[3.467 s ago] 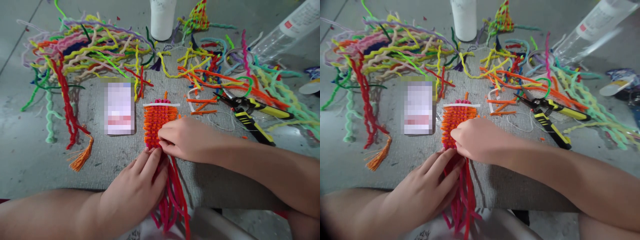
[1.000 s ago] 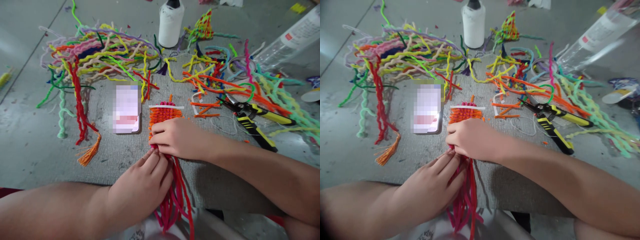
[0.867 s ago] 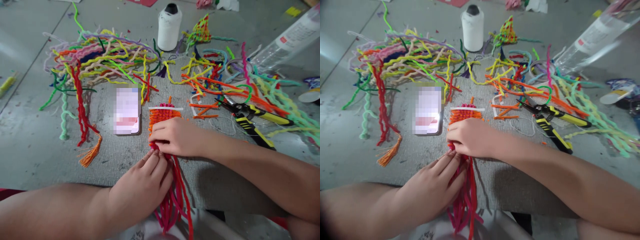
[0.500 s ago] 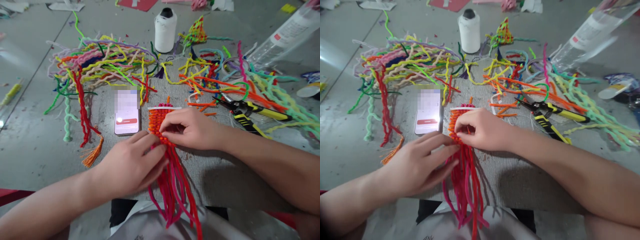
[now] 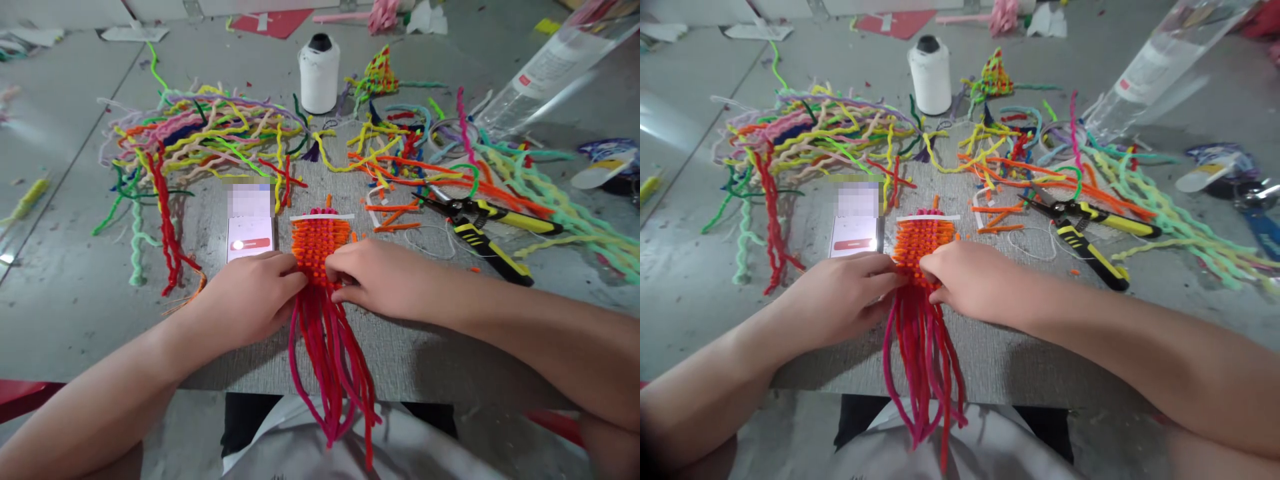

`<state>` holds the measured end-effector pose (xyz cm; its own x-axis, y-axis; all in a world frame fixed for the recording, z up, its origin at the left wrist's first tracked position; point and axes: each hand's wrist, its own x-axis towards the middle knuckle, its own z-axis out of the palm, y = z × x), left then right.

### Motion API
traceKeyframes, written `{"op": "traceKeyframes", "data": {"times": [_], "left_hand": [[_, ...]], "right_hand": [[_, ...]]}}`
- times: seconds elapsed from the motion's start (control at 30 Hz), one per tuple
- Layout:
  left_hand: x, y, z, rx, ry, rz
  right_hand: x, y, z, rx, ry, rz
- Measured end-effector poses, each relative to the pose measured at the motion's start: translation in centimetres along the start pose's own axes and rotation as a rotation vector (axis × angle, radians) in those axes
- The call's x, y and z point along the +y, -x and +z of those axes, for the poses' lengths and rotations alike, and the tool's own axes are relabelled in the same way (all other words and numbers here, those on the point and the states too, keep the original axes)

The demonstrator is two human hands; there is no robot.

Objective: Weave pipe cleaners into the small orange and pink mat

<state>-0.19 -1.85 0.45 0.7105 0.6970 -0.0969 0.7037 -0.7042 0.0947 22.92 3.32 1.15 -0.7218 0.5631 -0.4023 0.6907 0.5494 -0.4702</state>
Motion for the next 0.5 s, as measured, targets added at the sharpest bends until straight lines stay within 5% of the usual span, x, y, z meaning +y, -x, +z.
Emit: {"op": "traceKeyframes", "data": {"times": [0.5], "left_hand": [[-0.5, 0.1, 0.6, 0.097, -0.073, 0.135]], "right_hand": [[0.5, 1.6, 3.4, 0.269, 0.193, -0.196]]}}
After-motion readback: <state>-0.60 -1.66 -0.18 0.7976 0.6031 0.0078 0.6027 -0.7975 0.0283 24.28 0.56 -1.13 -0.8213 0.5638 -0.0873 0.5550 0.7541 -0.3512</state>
